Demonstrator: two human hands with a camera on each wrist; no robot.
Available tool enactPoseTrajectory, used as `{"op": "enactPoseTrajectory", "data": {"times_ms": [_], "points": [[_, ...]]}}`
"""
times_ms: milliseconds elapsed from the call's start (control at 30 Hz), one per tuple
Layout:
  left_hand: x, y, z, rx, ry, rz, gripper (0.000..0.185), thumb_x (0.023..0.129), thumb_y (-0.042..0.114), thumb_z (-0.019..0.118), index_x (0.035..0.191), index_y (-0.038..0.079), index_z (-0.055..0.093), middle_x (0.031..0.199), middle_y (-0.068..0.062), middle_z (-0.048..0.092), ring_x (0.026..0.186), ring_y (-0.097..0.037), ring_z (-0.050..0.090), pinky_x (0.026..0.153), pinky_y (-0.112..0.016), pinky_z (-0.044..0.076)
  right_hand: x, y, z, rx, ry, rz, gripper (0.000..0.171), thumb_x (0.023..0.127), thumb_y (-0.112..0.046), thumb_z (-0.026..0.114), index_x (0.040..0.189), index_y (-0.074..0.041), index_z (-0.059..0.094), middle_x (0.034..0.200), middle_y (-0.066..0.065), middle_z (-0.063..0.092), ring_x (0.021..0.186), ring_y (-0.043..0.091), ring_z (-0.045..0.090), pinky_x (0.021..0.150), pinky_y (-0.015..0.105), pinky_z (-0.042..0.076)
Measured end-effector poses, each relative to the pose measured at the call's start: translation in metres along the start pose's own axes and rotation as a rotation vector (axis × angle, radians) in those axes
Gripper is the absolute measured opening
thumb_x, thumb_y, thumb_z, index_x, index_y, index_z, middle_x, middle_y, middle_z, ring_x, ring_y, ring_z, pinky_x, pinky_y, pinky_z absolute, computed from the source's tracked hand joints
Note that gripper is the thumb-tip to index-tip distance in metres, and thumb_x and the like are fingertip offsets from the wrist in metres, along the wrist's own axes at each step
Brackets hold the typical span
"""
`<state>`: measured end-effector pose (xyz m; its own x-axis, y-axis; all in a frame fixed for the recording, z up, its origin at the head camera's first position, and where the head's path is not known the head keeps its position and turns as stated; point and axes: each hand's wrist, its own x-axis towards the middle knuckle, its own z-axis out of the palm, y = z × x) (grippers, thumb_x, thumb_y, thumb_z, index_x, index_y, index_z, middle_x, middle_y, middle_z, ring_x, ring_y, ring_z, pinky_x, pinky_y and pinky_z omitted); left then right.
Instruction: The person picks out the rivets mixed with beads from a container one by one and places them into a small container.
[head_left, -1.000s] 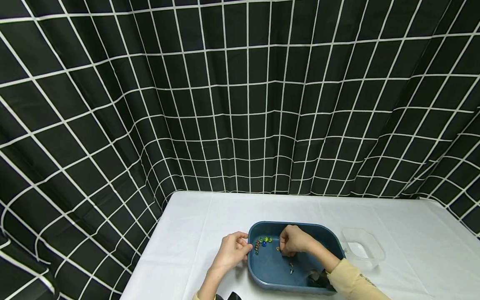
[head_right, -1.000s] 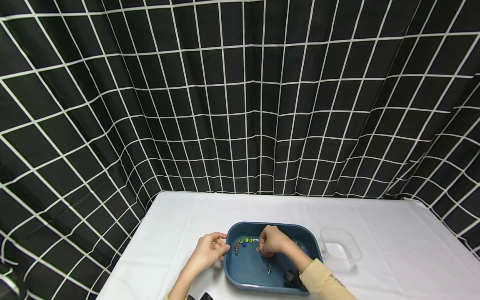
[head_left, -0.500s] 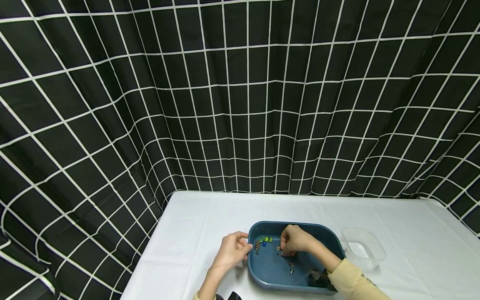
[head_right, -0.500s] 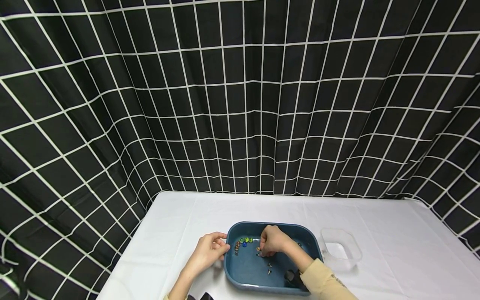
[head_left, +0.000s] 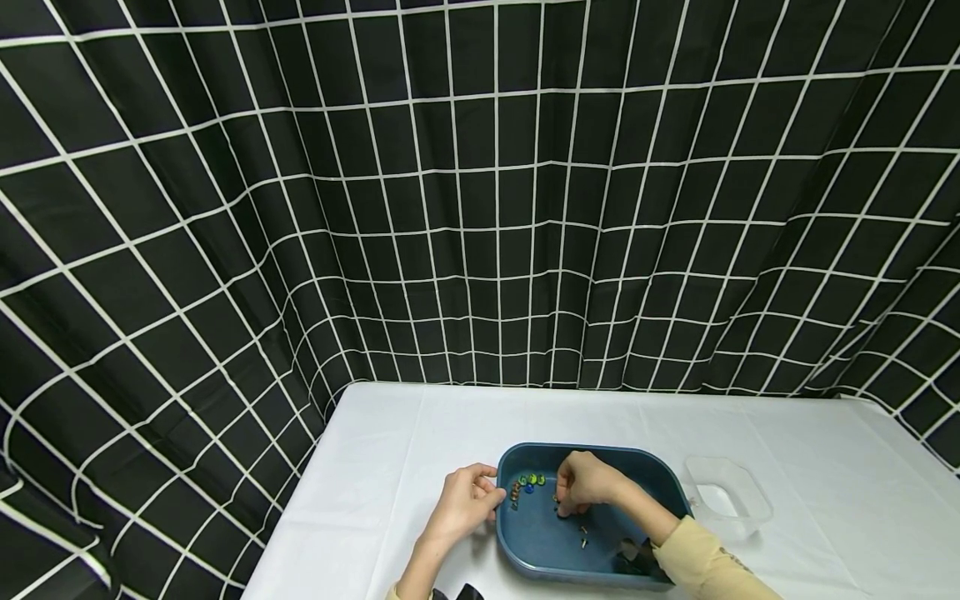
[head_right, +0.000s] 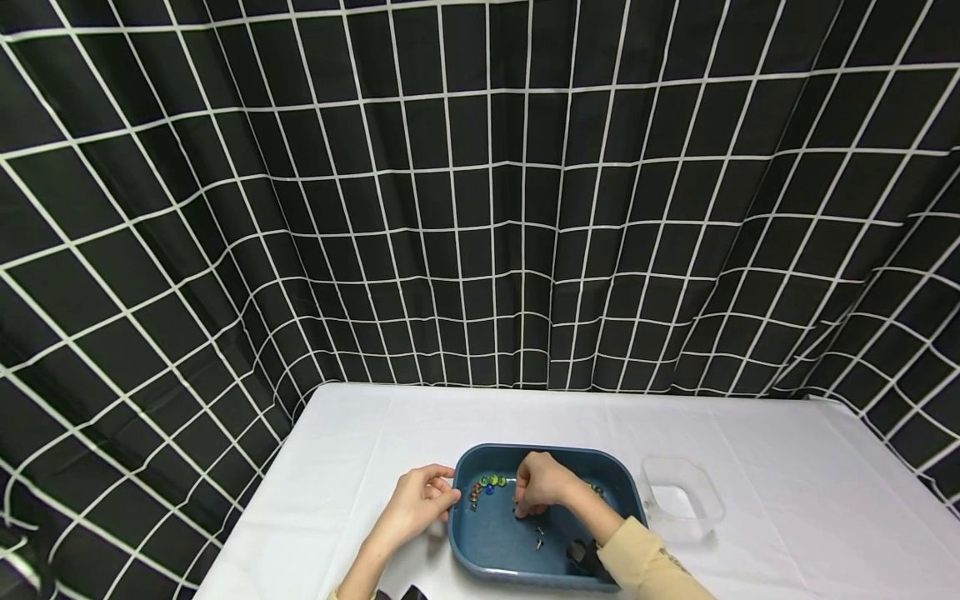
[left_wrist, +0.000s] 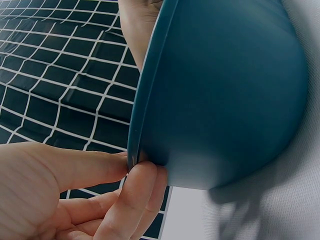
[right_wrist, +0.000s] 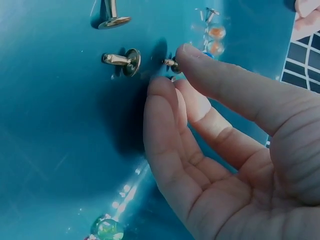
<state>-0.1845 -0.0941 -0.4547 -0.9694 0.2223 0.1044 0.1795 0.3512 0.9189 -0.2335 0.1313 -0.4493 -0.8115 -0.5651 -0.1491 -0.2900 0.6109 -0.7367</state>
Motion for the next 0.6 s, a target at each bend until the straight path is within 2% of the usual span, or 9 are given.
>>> {"op": "enactPoseTrajectory", "data": {"times_ms": [600], "points": [[0.0002, -0.0012, 0.0000, -0.013, 0.002, -0.002, 0.031, 0.079, -0.003, 0.066, 0.106, -0.014, 0.058, 0.073, -0.005, 0.058, 0.052, -0.014, 0.060, 0.046, -0.018, 0.046, 0.0048, -0.0046, 0.0064, -0.040, 0.018, -0.018, 0.016, 0.068, 0.003, 0.077, 0.062, 0.000, 0.062, 0.056, 0.001, 0.057, 0.046, 0.014, 0.054, 0.042, 0.025, 0.046]]}}
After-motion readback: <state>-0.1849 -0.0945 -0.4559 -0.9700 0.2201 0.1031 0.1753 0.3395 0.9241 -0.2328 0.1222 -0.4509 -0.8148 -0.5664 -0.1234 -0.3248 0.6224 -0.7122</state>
